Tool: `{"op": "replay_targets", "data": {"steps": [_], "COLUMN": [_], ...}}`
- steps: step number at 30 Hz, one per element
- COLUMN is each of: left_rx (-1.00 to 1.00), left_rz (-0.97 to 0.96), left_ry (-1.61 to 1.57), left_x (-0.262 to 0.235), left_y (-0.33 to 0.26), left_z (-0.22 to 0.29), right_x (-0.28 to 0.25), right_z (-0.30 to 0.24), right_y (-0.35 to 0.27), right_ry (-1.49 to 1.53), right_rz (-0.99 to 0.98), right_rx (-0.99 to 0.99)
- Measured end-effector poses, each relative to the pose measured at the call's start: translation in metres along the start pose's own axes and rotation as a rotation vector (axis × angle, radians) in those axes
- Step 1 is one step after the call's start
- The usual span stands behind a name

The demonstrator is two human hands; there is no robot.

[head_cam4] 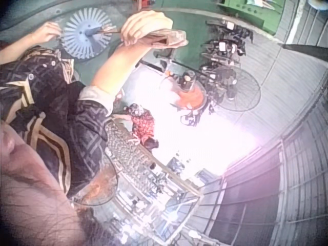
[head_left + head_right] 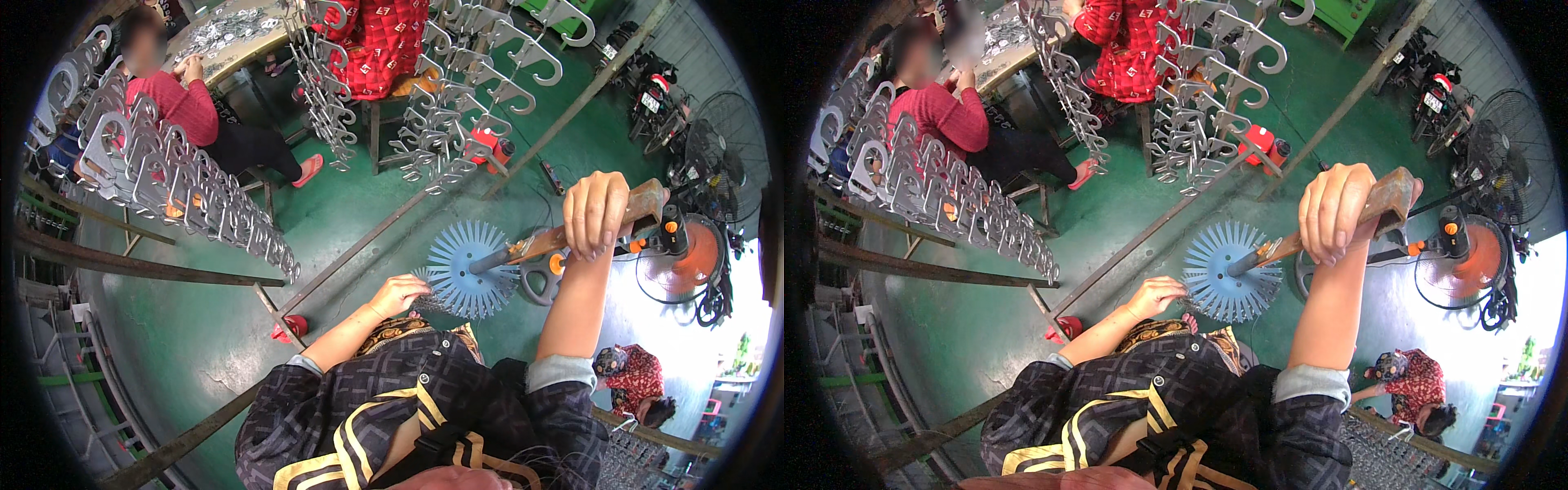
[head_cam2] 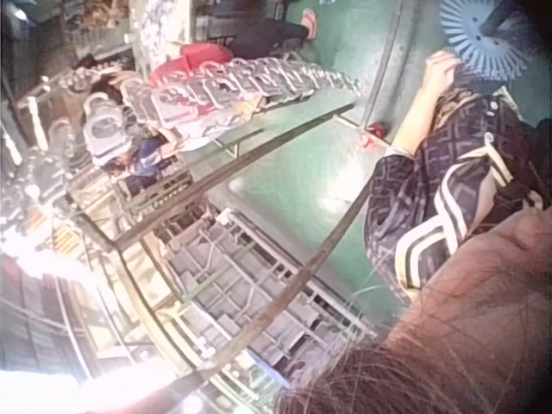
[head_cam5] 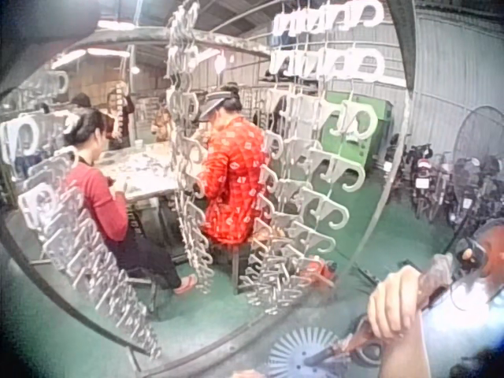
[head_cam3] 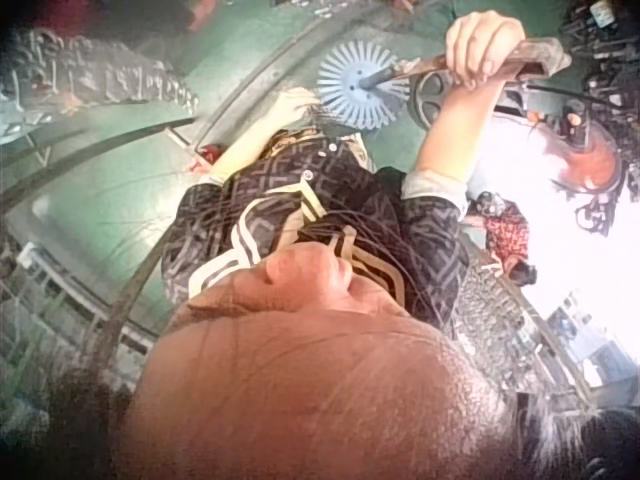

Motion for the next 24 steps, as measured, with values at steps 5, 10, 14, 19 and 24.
{"op": "replay_targets", "data": {"steps": [5, 10, 14, 19, 24], "left_rx": [-0.012, -0.048, -0.055, -0.075, -0.098], "left_rz": [-0.007, 0.038, 0.062, 0.038, -0.003], "left_ry": [-0.051, -0.102, -0.103, -0.105, -0.110], "left_x": [0.003, 0.001, -0.002, -0.006, -0.007], "left_y": [-0.001, 0.000, -0.001, 0.003, 0.006], "left_z": [-0.006, 0.000, 0.002, 0.004, 0.004], "right_x": [-0.003, -0.008, -0.008, -0.006, 0.002], "right_z": [-0.001, -0.003, -0.003, -0.002, 0.000], "right_y": [0.013, 0.010, 0.010, 0.009, 0.013], "right_ry": [0.026, 0.024, 0.039, 0.033, 0.043], "right_rz": [-0.105, -0.141, -0.156, -0.138, -0.084], "right_rx": [0.062, 0.068, 0.067, 0.058, 0.051]}}
Point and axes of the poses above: each hand's wrist, its own y-axis towards the middle knuckle, its own x-axis out of the palm, z = x × y, the point moved 1 cm from there along y, towards the middle knuckle, and after that the axes turned 9 degrees about -y, right-handed, at the moved point
